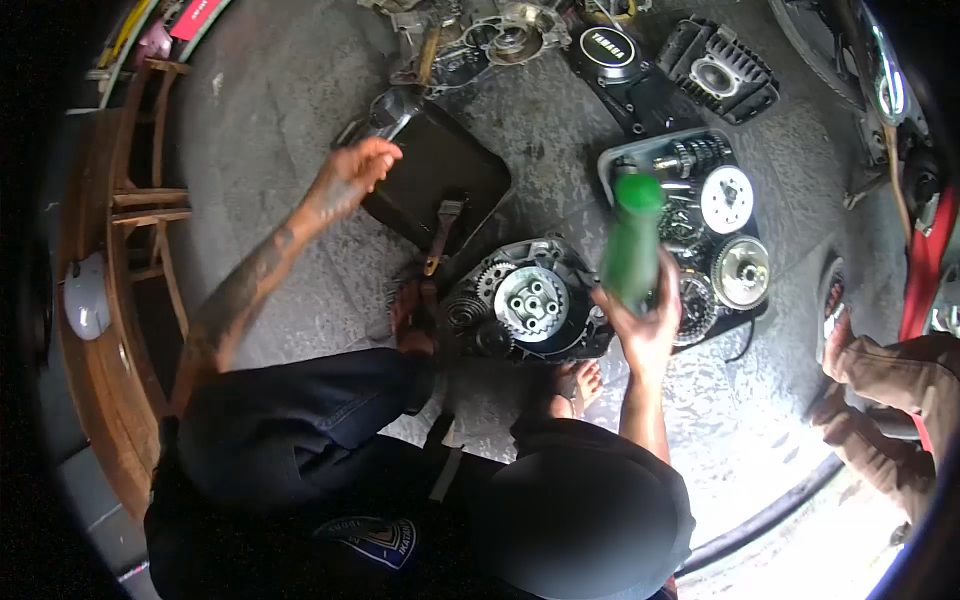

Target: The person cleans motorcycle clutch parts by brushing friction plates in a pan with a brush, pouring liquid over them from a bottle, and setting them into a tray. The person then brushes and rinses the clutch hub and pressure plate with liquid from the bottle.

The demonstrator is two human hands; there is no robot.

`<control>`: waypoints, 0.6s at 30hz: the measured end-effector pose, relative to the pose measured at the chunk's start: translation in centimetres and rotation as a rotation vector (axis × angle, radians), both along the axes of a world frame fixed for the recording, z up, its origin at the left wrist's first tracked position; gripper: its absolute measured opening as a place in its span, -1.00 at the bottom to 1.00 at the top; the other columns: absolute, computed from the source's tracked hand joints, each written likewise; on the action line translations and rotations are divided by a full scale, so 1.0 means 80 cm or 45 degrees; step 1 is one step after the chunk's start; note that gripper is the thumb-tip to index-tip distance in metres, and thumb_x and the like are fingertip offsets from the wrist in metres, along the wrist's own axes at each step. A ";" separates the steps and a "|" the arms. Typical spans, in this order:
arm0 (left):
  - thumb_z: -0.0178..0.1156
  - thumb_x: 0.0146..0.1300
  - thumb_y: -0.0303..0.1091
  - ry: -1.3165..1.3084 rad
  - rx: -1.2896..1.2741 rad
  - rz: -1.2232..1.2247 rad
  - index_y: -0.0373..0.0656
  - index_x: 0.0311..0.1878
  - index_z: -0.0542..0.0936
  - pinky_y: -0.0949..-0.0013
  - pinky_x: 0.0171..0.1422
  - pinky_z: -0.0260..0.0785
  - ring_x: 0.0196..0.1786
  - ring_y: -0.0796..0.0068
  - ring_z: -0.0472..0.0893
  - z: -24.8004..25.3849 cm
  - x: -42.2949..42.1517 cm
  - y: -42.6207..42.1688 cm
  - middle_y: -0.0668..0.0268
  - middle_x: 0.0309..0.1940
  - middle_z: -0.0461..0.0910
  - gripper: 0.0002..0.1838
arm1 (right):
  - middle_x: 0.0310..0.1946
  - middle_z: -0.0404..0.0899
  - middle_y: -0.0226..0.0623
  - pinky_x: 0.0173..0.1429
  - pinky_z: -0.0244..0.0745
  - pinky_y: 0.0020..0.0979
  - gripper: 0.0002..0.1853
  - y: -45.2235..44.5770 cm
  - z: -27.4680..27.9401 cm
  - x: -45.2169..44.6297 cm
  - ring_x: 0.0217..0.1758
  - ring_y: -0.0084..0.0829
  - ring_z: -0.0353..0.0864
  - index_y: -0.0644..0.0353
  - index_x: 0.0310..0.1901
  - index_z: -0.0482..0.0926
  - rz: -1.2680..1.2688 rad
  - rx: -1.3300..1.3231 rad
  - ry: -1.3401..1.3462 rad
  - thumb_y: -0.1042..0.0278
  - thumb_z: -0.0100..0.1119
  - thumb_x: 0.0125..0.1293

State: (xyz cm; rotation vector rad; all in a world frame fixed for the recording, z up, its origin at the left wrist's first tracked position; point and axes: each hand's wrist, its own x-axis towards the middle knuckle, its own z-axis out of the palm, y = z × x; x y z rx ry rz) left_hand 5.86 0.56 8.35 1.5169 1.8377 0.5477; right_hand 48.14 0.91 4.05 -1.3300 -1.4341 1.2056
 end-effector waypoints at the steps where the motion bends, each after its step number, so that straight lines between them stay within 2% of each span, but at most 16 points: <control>1: 0.11 0.42 -0.15 -0.040 0.081 0.000 -0.10 -0.02 0.61 0.56 -0.23 0.35 -0.31 0.73 0.47 -0.009 0.021 -0.011 0.49 -0.38 0.52 -0.74 | 0.07 0.57 -0.11 0.25 0.40 -0.22 -0.19 0.020 0.016 -0.021 0.14 -0.24 0.54 0.16 0.23 0.39 0.083 0.116 -0.277 0.40 0.55 -0.14; 2: 0.15 0.40 -0.19 -0.168 0.214 0.016 -0.10 -0.04 0.61 0.56 -0.26 0.35 -0.36 0.75 0.45 -0.027 0.043 -0.024 0.52 -0.42 0.51 -0.77 | 0.03 0.59 -0.06 0.23 0.43 -0.23 -0.22 0.037 0.013 -0.036 0.13 -0.18 0.57 0.16 0.21 0.40 0.130 0.204 -0.361 0.38 0.54 -0.12; 3: 0.17 0.37 -0.24 -0.120 0.086 -0.010 -0.11 -0.06 0.61 0.53 -0.30 0.37 -0.43 0.72 0.46 -0.017 0.069 -0.035 0.49 -0.43 0.53 -0.80 | 0.02 0.60 -0.01 0.20 0.45 -0.20 -0.24 0.047 0.013 -0.053 0.13 -0.10 0.59 0.18 0.20 0.38 0.140 0.194 -0.425 0.38 0.52 -0.11; 4: 0.20 0.34 -0.27 -0.115 0.326 -0.139 -0.13 -0.07 0.61 0.48 -0.35 0.38 -0.49 0.65 0.47 -0.041 0.087 -0.046 0.41 -0.41 0.55 -0.81 | 0.00 0.61 0.01 0.17 0.48 -0.18 -0.24 0.059 0.011 -0.068 0.11 -0.07 0.60 0.19 0.19 0.36 0.187 0.119 -0.452 0.38 0.51 -0.10; 5: 0.22 0.31 -0.29 -0.175 0.335 -0.191 -0.13 -0.06 0.60 0.45 -0.37 0.40 -0.50 0.58 0.50 -0.038 0.113 -0.056 0.34 -0.40 0.54 -0.80 | -0.03 0.62 0.02 0.14 0.50 -0.17 -0.25 0.072 -0.005 -0.076 0.07 -0.07 0.63 0.18 0.19 0.35 0.283 0.225 -0.438 0.37 0.52 -0.08; 7: 0.24 0.26 -0.31 -0.122 0.247 -0.256 -0.09 -0.02 0.58 0.41 -0.30 0.43 -0.40 0.48 0.55 -0.042 0.151 -0.075 0.33 -0.35 0.53 -0.76 | -0.02 0.62 0.06 0.14 0.51 -0.18 -0.27 0.090 -0.024 -0.099 0.05 -0.05 0.64 0.23 0.15 0.37 0.360 0.107 -0.426 0.34 0.54 -0.08; 9: 0.26 0.19 -0.36 0.162 0.491 -0.451 -0.07 0.03 0.56 0.34 -0.11 0.44 -0.21 0.40 0.56 -0.047 0.172 -0.078 0.33 -0.25 0.52 -0.69 | -0.03 0.61 0.07 0.14 0.52 -0.17 -0.27 0.112 -0.061 -0.112 0.05 0.00 0.63 0.25 0.15 0.37 0.522 -0.036 -0.662 0.35 0.54 -0.08; 10: 0.29 0.13 -0.36 0.158 0.419 -0.537 -0.06 0.05 0.54 0.23 0.11 0.35 0.01 0.34 0.50 -0.059 0.180 -0.081 0.33 -0.10 0.50 -0.63 | -0.03 0.60 0.09 0.13 0.53 -0.16 -0.27 0.119 -0.081 -0.118 0.05 0.03 0.62 0.26 0.15 0.37 0.522 0.129 -0.691 0.36 0.53 -0.09; 11: 0.29 0.13 -0.36 0.142 0.422 -0.534 -0.06 0.05 0.54 0.23 0.11 0.35 0.01 0.34 0.50 -0.062 0.185 -0.079 0.33 -0.10 0.50 -0.63 | -0.03 0.59 0.11 0.13 0.53 -0.15 -0.27 0.120 -0.093 -0.124 0.05 0.06 0.61 0.26 0.15 0.37 0.530 0.295 -0.716 0.37 0.53 -0.09; 12: 0.29 0.13 -0.34 0.178 0.471 -0.692 -0.07 0.07 0.53 0.19 0.16 0.31 0.07 0.32 0.47 -0.065 0.190 -0.076 0.33 -0.04 0.48 -0.61 | 0.00 0.56 0.17 0.13 0.52 -0.13 -0.21 0.117 -0.071 -0.135 0.08 0.09 0.58 0.27 0.20 0.33 0.537 0.207 -0.579 0.37 0.53 -0.10; 13: 0.29 0.13 -0.31 0.216 0.518 -0.850 -0.07 0.09 0.52 0.15 0.21 0.27 0.14 0.30 0.43 -0.068 0.195 -0.074 0.33 0.01 0.45 -0.58 | 0.00 0.56 0.17 0.13 0.52 -0.13 -0.21 0.116 -0.066 -0.139 0.08 0.09 0.58 0.27 0.20 0.33 0.536 0.201 -0.588 0.37 0.53 -0.10; 14: 0.31 0.14 -0.20 0.150 0.376 -0.894 -0.12 0.19 0.45 0.12 0.29 0.24 0.21 0.23 0.38 -0.073 0.202 -0.070 0.27 0.11 0.41 -0.45 | 0.01 0.55 0.18 0.13 0.51 -0.12 -0.19 0.114 -0.060 -0.142 0.09 0.11 0.56 0.27 0.21 0.31 0.533 0.119 -0.605 0.35 0.54 -0.10; 15: 0.31 0.14 -0.20 0.142 0.376 -0.898 -0.12 0.19 0.45 0.12 0.29 0.24 0.21 0.23 0.38 -0.078 0.211 -0.071 0.27 0.11 0.41 -0.45 | 0.03 0.53 0.19 0.14 0.51 -0.11 -0.17 0.113 -0.058 -0.142 0.10 0.12 0.55 0.27 0.23 0.29 0.525 0.039 -0.620 0.34 0.54 -0.09; 17: 0.33 0.13 -0.08 0.180 0.388 -0.853 -0.21 0.27 0.38 0.14 0.36 0.20 0.26 0.17 0.36 -0.095 0.231 -0.072 0.18 0.18 0.39 -0.31 | 0.04 0.53 0.19 0.14 0.49 -0.10 -0.16 0.112 -0.075 -0.136 0.11 0.13 0.53 0.25 0.24 0.28 0.482 0.067 -0.643 0.29 0.55 -0.08; 18: 0.38 0.03 0.11 0.216 0.385 -0.912 -0.26 0.33 0.31 0.12 0.44 0.12 0.36 0.09 0.28 -0.106 0.240 -0.071 0.05 0.29 0.31 -0.09 | 0.05 0.52 0.18 0.15 0.49 -0.10 -0.16 0.111 -0.082 -0.133 0.12 0.13 0.53 0.24 0.24 0.28 0.479 0.139 -0.632 0.26 0.55 -0.08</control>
